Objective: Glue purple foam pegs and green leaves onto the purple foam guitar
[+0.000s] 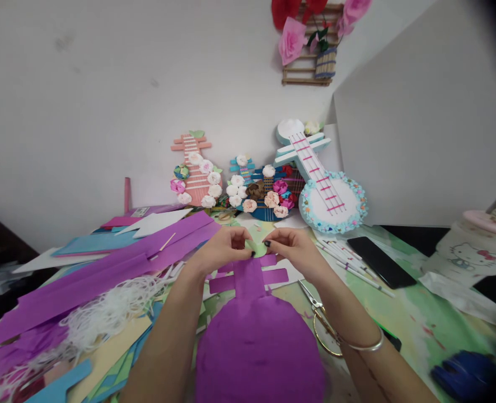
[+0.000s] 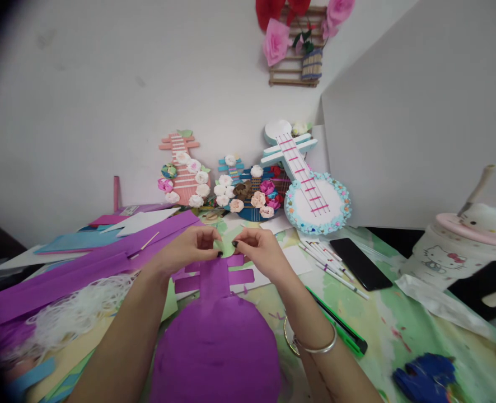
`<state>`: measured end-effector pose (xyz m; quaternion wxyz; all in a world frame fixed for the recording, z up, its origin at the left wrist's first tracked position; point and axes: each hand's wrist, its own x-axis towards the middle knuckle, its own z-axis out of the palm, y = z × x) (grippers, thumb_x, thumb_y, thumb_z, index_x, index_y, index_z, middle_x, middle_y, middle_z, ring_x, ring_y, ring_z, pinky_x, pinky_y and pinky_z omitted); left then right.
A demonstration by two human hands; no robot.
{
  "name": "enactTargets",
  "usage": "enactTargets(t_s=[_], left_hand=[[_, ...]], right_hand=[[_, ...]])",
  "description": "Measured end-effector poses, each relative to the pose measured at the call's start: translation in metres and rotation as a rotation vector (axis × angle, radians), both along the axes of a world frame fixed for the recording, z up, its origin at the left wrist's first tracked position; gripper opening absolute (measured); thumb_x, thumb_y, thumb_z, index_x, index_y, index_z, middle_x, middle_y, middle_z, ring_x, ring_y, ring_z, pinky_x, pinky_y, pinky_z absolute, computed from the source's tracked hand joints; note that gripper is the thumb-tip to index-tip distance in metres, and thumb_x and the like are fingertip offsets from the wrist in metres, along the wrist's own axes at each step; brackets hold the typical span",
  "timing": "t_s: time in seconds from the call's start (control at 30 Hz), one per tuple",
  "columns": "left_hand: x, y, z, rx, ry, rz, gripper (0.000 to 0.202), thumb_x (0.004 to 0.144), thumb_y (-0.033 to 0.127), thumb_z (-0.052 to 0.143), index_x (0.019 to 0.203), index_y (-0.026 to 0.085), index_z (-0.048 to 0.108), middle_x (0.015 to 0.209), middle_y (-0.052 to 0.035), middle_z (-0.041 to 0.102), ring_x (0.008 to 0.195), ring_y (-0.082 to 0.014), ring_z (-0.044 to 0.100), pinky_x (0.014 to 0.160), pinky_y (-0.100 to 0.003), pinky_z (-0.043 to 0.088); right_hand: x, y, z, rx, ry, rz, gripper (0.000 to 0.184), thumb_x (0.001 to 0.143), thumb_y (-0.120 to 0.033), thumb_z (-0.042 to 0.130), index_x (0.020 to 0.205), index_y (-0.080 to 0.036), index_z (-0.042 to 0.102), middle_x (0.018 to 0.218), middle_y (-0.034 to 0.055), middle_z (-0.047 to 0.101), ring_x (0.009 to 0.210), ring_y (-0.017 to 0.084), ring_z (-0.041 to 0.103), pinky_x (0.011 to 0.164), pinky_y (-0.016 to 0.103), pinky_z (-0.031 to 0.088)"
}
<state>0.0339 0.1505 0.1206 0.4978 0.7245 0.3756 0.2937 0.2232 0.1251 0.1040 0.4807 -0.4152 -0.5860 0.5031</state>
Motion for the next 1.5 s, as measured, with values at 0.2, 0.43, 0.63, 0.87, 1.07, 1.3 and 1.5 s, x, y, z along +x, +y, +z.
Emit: enactTargets(t_s=[0.2,0.43,0.63,0.87,1.07,1.3,1.5], left_hand=[[0.001,0.001,0.000,0.005,-0.009,-0.013,0.018,0.066,0.018,0.064,0.082,0.014,0.058,0.068,0.0026,0.056,0.058,-0.0075,0.049,0.055,-0.020,0.036],[0.002,0.002,-0.002,-0.001,0.009,-0.035,0.023,0.066,0.020,0.064,0.087,0.017,0.054,0.061,0.0062,0.049,0.053,-0.0067,0.043,0.052,-0.019,0.030],[0.003,0.004,-0.004,0.030,0.059,0.025,0.024,0.063,0.020,0.063,0.085,0.015,0.056,0.056,0.0077,0.041,0.051,-0.0062,0.037,0.049,-0.018,0.025],[0.004,-0.019,-0.003,-0.020,0.072,-0.026,0.025,0.063,0.019,0.062,0.088,0.012,0.061,0.055,0.0071,0.040,0.050,-0.0058,0.033,0.047,-0.018,0.024],[0.013,-0.042,-0.039,-0.104,0.094,-0.093,0.026,0.064,0.021,0.062,0.088,0.011,0.065,0.053,0.0080,0.035,0.049,-0.0055,0.028,0.045,-0.019,0.019],[0.017,-0.050,-0.094,-0.244,0.200,-0.181,0.027,0.064,0.021,0.058,0.088,0.013,0.066,0.054,0.0073,0.039,0.046,-0.0056,0.028,0.042,-0.020,0.017],[0.014,-0.044,-0.102,-0.265,0.202,-0.230,0.025,0.065,0.024,0.061,0.088,0.014,0.065,0.058,0.0058,0.046,0.048,-0.0059,0.033,0.044,-0.018,0.022]], right_hand=[[0.001,-0.002,0.003,-0.036,0.019,-0.006,0.008,0.065,-0.020,0.063,0.071,-0.015,0.060,0.060,-0.0009,0.063,0.055,0.009,0.059,0.050,0.019,0.047],[0.004,-0.002,0.004,-0.118,0.049,-0.062,0.012,0.067,-0.019,0.061,0.074,-0.018,0.052,0.059,-0.0003,0.066,0.047,0.009,0.058,0.046,0.020,0.050],[0.002,-0.007,0.003,-0.186,0.036,-0.090,0.013,0.076,-0.022,0.056,0.081,-0.021,0.044,0.060,-0.0022,0.065,0.043,0.010,0.059,0.047,0.024,0.055],[0.003,-0.035,0.005,-0.230,0.059,-0.051,0.007,0.079,-0.022,0.046,0.082,-0.022,0.040,0.058,-0.0036,0.063,0.045,0.014,0.063,0.047,0.028,0.056],[0.008,-0.059,-0.023,-0.259,-0.142,-0.029,0.013,0.085,-0.033,0.040,0.079,-0.021,0.040,0.054,-0.0028,0.058,0.042,0.016,0.062,0.043,0.030,0.053],[0.045,-0.115,-0.048,-0.200,-0.459,-0.211,0.019,0.076,-0.037,0.056,0.072,-0.021,0.049,0.067,0.0049,0.062,0.060,0.019,0.062,0.055,0.029,0.045],[0.145,-0.198,-0.074,0.057,-1.148,-0.837,0.034,0.076,-0.049,0.046,0.088,-0.019,0.056,0.089,0.0164,0.065,0.083,0.035,0.060,0.073,0.046,0.043]])
